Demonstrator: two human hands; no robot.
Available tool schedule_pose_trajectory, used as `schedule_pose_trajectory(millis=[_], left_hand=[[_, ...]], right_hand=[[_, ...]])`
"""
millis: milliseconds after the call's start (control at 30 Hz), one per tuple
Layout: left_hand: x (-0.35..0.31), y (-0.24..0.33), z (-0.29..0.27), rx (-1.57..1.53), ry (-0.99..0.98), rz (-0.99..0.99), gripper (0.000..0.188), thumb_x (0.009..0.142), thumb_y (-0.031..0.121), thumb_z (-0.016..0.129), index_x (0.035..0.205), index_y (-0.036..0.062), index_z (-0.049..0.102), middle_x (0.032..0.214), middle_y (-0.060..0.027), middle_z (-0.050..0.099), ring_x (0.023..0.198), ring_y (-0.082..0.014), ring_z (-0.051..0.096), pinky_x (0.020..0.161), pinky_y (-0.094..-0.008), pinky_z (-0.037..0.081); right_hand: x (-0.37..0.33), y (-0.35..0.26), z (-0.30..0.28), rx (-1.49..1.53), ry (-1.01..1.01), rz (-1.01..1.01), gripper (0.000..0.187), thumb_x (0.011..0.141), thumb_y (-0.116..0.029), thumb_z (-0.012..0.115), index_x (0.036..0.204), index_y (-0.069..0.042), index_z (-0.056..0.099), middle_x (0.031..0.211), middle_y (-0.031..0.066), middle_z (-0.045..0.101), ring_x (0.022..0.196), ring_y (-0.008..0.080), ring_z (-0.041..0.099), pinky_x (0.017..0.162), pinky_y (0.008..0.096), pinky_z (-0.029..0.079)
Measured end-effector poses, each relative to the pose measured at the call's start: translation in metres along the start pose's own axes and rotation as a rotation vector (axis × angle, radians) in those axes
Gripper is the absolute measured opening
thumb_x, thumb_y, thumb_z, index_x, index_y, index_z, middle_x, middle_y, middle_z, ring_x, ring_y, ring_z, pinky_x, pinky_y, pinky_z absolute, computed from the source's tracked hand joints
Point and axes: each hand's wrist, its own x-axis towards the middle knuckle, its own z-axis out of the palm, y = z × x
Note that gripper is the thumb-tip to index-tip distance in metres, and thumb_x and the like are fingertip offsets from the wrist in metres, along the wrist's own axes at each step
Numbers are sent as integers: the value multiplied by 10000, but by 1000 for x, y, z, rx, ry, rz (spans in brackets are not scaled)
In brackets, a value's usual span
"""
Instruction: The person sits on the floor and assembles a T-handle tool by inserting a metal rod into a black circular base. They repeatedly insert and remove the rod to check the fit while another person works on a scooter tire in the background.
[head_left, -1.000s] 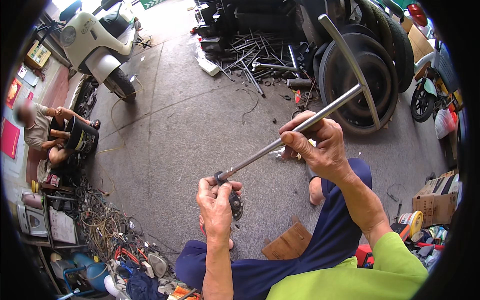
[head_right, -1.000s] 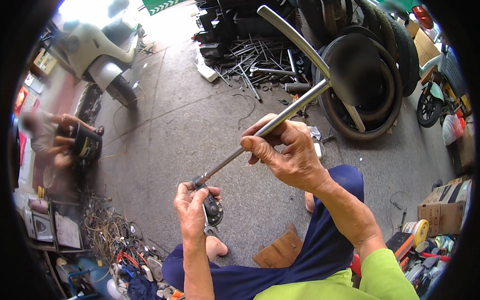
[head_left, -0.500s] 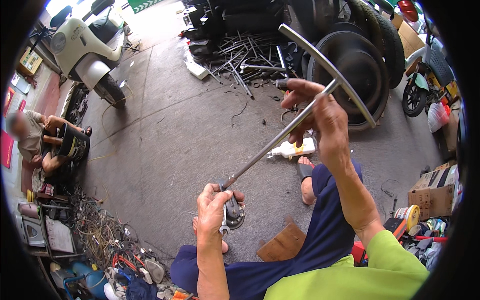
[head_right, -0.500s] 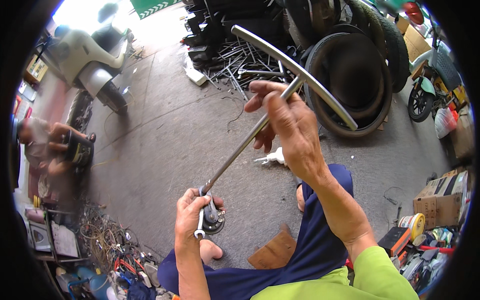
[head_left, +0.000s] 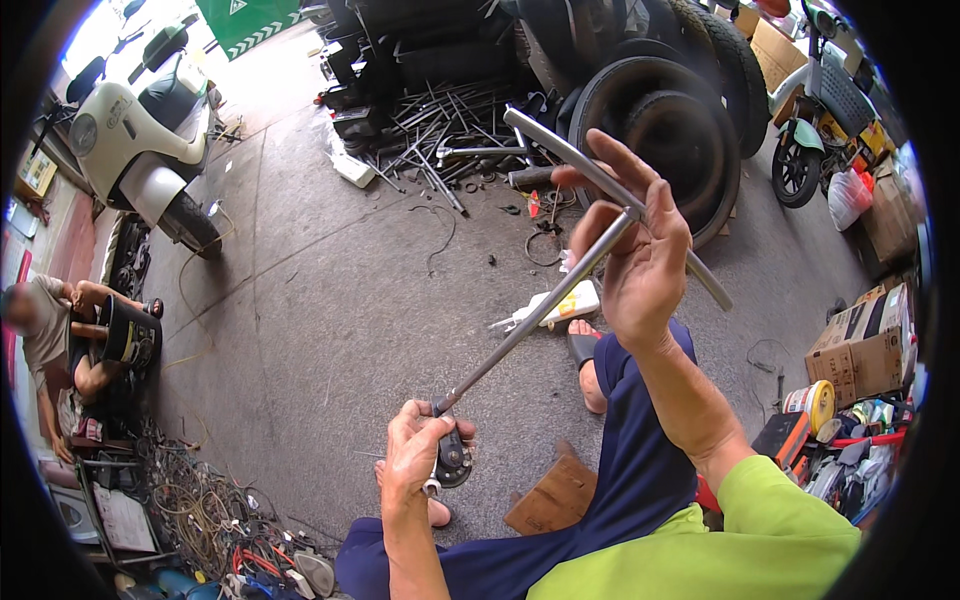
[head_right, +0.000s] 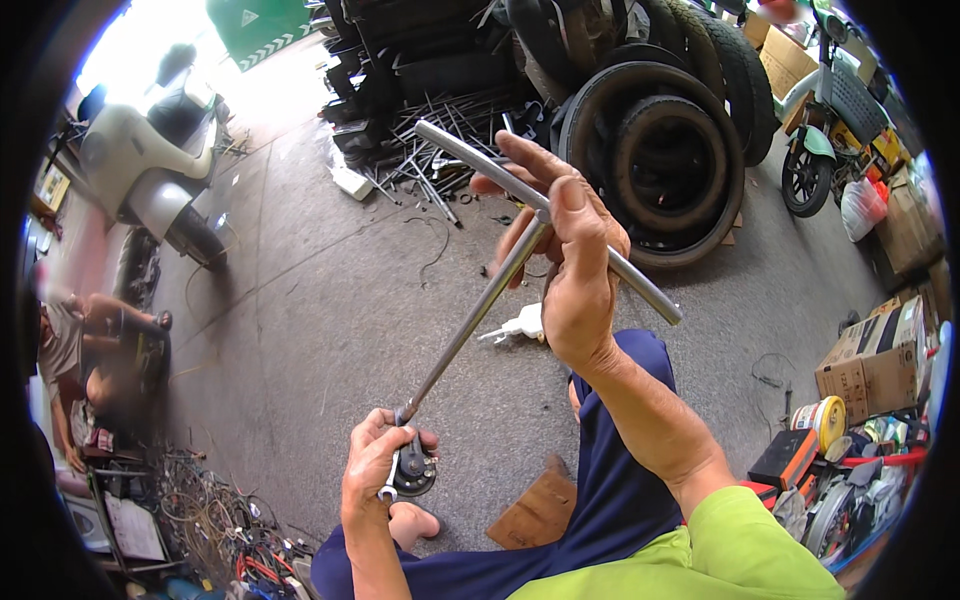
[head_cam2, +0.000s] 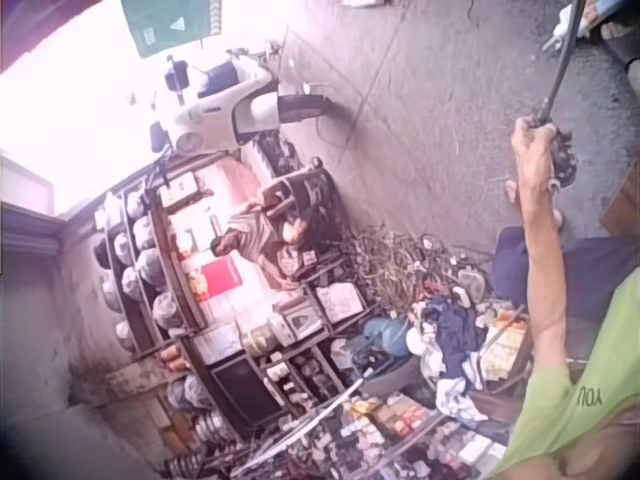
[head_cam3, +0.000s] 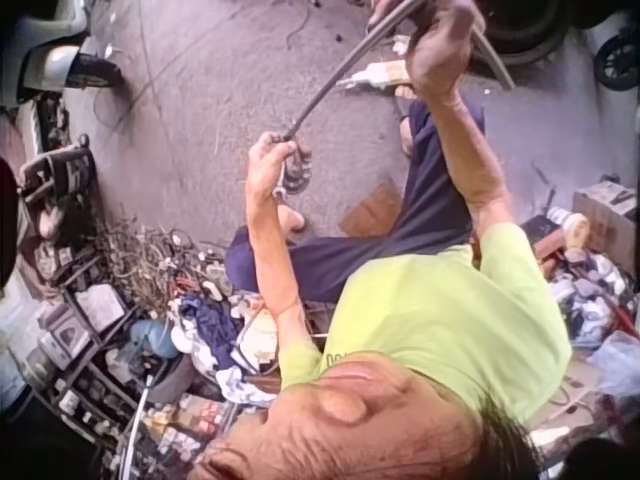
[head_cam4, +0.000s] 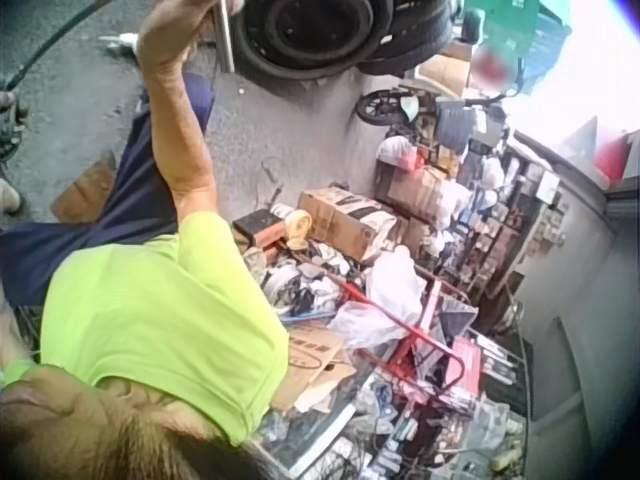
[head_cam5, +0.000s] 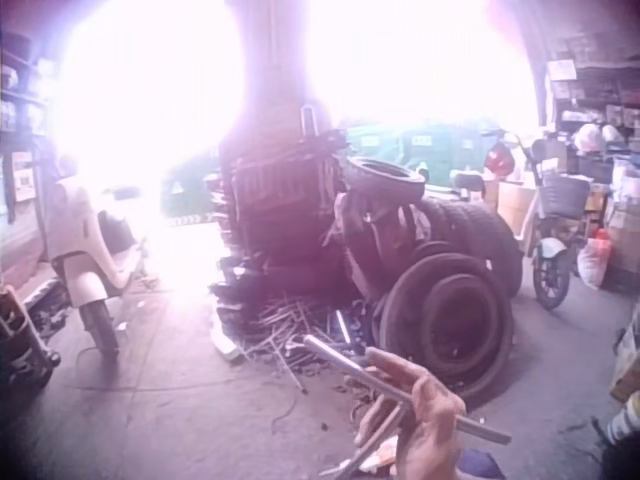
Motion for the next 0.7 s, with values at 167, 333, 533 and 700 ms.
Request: schedule_pose_trajectory(millis=[167, 333, 533, 700], left_hand=[[-1, -5, 1, 15, 5, -19, 234, 829, 51, 554, 1020, -52, 465, 815, -192, 674, 690, -225, 670, 616, -325, 559], [-7, -9, -1, 16, -23, -76, 223, 838, 56, 569, 1006, -43, 462, 781, -180, 659, 669, -235, 665, 595, -332, 555], [-25, -48, -17, -12, -68, -251, 201, 863, 44, 572, 992, -46, 448, 769, -193, 651, 639, -244, 650, 580, -337, 545], [-42, -100, -40, 21, -103, -369, 159, 855, -8, 575, 877, -26, 419, 765, -229, 640, 688, -317, 666, 644, -422, 573]], right_hand=[[2, 5, -7, 22, -57, -157, 447, 978, -332, 457, 1213, 14, 614, 1210, 196, 582, 795, 181, 687, 598, 246, 534], [6, 6, -20, -220, -118, -437, 380, 832, -357, 686, 1033, -36, 720, 1172, 206, 600, 781, 163, 669, 657, 268, 548], [-10, 6, -44, -479, -506, -669, 413, 757, -459, 743, 840, -58, 689, 1156, 207, 632, 1018, 335, 638, 725, 391, 572], [-34, 13, -45, -428, -838, -737, 521, 723, -456, 781, 585, -44, 493, 885, 156, 637, 985, 339, 640, 873, 491, 531]])
